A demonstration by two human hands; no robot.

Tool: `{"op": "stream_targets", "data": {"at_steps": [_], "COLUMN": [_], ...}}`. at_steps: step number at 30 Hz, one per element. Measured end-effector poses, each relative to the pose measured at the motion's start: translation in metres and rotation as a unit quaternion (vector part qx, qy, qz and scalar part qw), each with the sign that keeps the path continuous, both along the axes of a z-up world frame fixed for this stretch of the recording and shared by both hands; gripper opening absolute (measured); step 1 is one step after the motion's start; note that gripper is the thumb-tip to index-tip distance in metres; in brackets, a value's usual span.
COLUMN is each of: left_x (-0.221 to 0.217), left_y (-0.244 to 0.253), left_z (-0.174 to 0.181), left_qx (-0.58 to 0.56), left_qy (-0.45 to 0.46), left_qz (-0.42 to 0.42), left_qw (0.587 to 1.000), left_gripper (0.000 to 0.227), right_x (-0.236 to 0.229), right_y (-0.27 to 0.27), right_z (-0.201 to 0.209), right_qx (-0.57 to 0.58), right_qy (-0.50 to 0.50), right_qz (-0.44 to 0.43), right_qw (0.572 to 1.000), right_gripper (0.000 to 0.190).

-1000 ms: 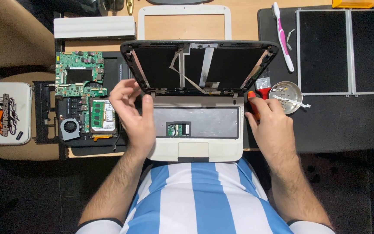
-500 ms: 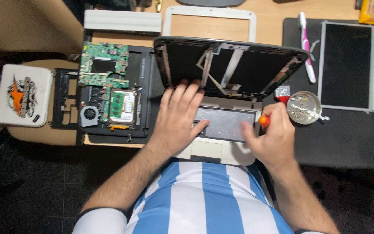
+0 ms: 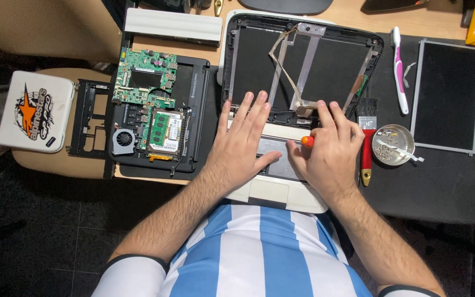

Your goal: The person disassembles a white laptop by removing screws from the screen bezel and the screen itself using a screwdriver. They remove the bezel, unscrew the screen, detach the ribbon cable, and set the screen aside.

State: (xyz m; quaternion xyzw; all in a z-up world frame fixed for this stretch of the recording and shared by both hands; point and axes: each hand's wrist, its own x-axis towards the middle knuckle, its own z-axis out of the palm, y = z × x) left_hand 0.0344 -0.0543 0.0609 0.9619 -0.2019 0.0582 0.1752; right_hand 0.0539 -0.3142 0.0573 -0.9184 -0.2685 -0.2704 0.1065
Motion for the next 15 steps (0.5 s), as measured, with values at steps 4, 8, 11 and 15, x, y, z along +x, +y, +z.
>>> {"op": "stream_targets", "data": {"at_steps": [4,8,11,15], "left_x": [-0.003,-0.006,-0.012,-0.029], "left_y": [-0.001,0.002,0.010,0.023], "left_z": [0.005,-0.003,-0.012,-0.027], "left_qx": [0.019,-0.021,-0.080,-0.081], "left_qy": [0.010,-0.020,-0.093,-0.097], "left_qz": [0.002,-0.008,-0.040,-0.071], "left_qw": [1.000,1.000,0.992,0.989], "left_gripper": [0.110,0.105,0.091,0.065], "right_x": [-0.001,-0.002,-0.004,-0.021], "right_y": [0.000,-0.014,-0.053,-0.082], "right_z": [-0.001,-0.007,-0.031,-0.026], "right_qx": [-0.007,0.077,0.223,0.437], "right_qy": [0.009,0.028,0.067,0.151], "right_qz": [-0.007,0.019,0.026,0.037], "right_qw": [1.000,0.996,0.972,0.886], "right_gripper": [0.040,0.035,0.035,0.034]}}
